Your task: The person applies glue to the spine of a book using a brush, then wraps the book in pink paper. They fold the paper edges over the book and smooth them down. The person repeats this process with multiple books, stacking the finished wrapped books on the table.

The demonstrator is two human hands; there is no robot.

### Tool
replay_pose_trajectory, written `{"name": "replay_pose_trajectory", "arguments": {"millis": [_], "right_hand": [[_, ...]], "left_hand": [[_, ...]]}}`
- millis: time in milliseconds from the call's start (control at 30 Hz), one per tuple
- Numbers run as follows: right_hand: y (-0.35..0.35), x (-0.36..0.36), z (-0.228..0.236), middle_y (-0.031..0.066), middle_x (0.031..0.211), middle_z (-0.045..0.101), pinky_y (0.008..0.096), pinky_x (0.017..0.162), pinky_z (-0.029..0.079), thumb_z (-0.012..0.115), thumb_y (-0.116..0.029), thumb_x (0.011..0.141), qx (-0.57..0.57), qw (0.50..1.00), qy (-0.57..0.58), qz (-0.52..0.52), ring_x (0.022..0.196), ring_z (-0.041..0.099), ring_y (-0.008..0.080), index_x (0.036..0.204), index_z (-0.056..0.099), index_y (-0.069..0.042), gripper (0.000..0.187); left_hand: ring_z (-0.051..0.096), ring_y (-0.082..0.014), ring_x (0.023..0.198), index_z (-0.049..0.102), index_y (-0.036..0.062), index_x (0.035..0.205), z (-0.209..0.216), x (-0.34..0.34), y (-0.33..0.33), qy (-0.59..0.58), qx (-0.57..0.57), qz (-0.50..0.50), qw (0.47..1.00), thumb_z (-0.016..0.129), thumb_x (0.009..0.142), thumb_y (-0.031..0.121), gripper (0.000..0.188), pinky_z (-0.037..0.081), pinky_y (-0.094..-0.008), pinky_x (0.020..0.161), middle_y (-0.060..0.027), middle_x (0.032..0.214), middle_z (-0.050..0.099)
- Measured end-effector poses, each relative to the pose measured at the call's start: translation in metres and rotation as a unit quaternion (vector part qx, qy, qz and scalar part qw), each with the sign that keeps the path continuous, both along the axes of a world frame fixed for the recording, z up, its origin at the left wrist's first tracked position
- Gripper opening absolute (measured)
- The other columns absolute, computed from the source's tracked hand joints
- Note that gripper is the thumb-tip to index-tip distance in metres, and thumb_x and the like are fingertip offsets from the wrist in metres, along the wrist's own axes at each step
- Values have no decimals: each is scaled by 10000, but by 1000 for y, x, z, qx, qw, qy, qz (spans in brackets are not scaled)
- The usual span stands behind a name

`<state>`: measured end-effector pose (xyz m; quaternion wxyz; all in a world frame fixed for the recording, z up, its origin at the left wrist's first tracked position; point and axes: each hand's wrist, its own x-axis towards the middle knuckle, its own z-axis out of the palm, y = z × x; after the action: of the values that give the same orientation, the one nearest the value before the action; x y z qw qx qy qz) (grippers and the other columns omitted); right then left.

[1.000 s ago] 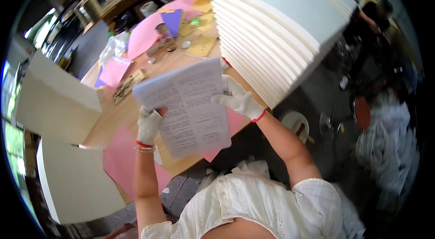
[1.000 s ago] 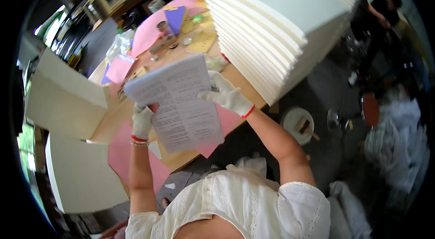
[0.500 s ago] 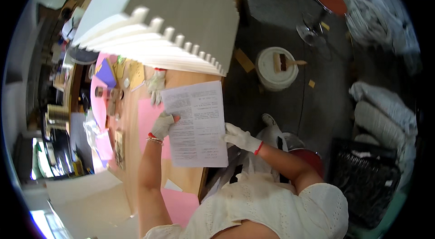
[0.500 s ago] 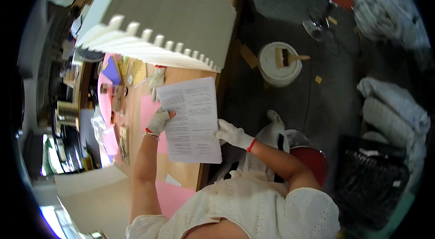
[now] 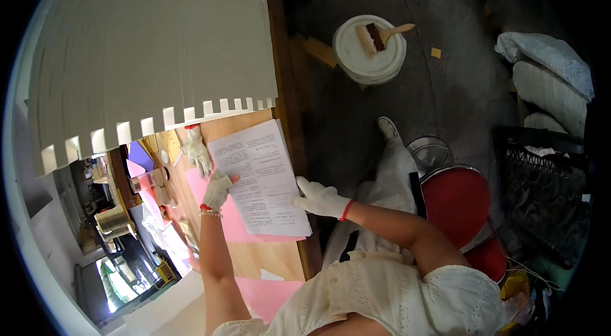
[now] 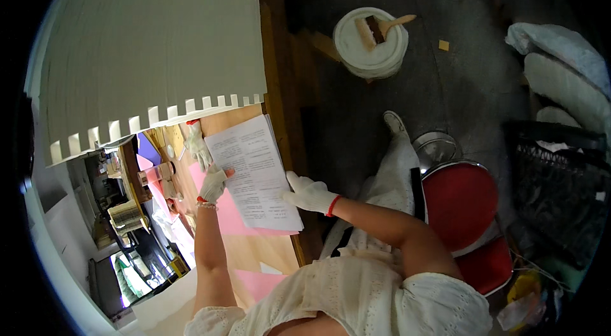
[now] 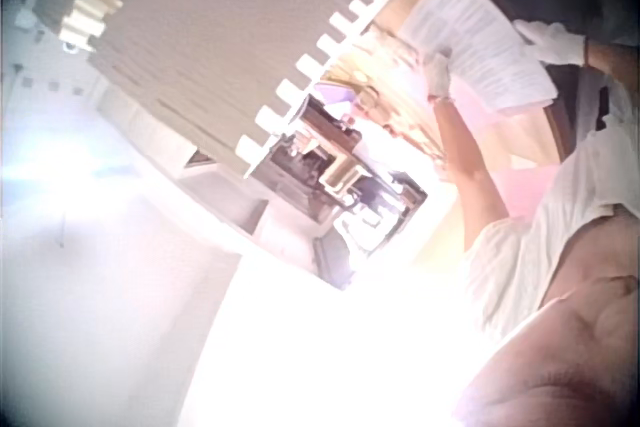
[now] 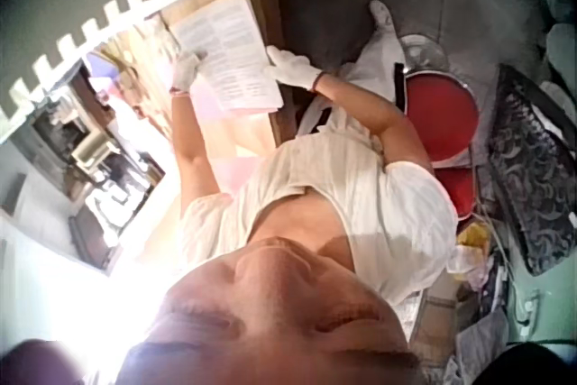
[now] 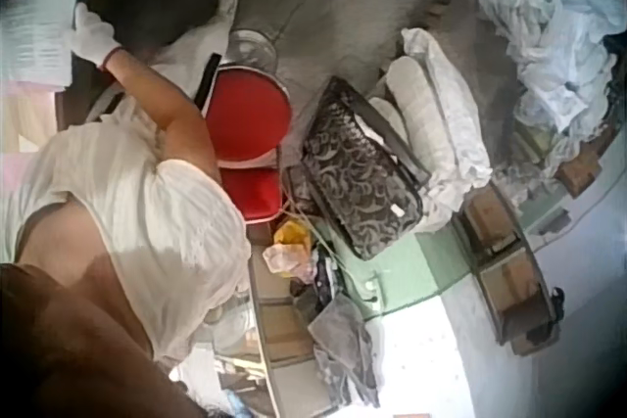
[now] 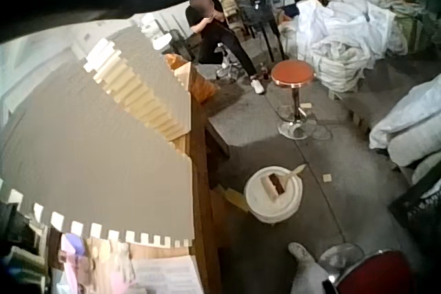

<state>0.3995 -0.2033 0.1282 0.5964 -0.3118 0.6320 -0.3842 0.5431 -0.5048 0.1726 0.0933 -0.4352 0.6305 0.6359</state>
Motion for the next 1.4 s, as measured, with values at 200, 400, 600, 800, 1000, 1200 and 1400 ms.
{"name": "replay_pose_trajectory", "arguments": {"millis": [200, 400, 600, 800, 1000, 1200, 1400], "right_hand": [[-1, -3, -7, 253, 1119, 589, 478, 856, 450, 514, -444, 860, -11, 998, -54, 6, 1027, 588, 396, 1261, 369, -36, 590], [-4, -5, -32, 231, 1248, 537, 447, 901, 438, 541, -414, 852, -78, 981, -81, -158, 1095, 564, 378, 1420, 225, -21, 759], [-13, -23, 1, 239, 1348, 434, 438, 893, 446, 533, -336, 859, -52, 992, -6, -115, 1103, 556, 367, 1416, 198, 17, 740], [-12, -19, -28, 265, 1123, 540, 455, 841, 463, 514, -306, 890, -180, 957, 90, -211, 976, 578, 396, 1307, 357, 38, 563], [-28, -80, -30, 156, 1065, 582, 408, 739, 502, 549, -304, 903, -272, 876, 251, -309, 916, 603, 332, 1262, 458, -66, 441], [-57, -106, -33, 111, 1030, 633, 447, 664, 516, 443, -422, 933, -239, 865, 375, -231, 856, 642, 300, 1234, 492, -133, 420], [-5, -73, -21, 78, 913, 643, 349, 696, 492, 529, -325, 920, -165, 944, 227, -173, 789, 626, 235, 1074, 571, -66, 304]], "left_hand": [[527, -180, 1110, 317, -53, 1380, 13, -26, 19, -150, -315, -56, 935, 593, 815, 42, 637, 434, -280, 908, -145, 1322, 493], [501, -145, 989, 308, -56, 1395, 16, -45, 33, -54, -211, 91, 972, 470, 812, 109, 627, 418, -250, 861, -145, 1304, 481], [471, -110, 796, 432, -41, 1332, -2, -39, 15, -90, -212, 74, 970, 415, 792, 113, 562, 395, -235, 729, -39, 961, 544], [482, -113, 795, 441, -27, 1333, 2, -55, 32, -134, -276, 77, 949, 434, 811, 125, 544, 408, -239, 732, -26, 910, 518], [471, -226, 1156, 323, -8, 1403, 15, 0, 68, -90, -291, 71, 950, 577, 804, 63, 655, 423, -309, 945, -134, 1315, 427], [345, -281, 1322, 219, 7, 1441, 26, 97, 121, -147, -278, -54, 948, 740, 641, -45, 957, 363, -351, 1058, -139, 1456, 309], [395, -278, 1284, 302, -4, 1409, -4, 158, 130, -124, -297, -30, 946, 748, 624, -42, 903, 363, -347, 1055, -144, 1395, 383]]}}
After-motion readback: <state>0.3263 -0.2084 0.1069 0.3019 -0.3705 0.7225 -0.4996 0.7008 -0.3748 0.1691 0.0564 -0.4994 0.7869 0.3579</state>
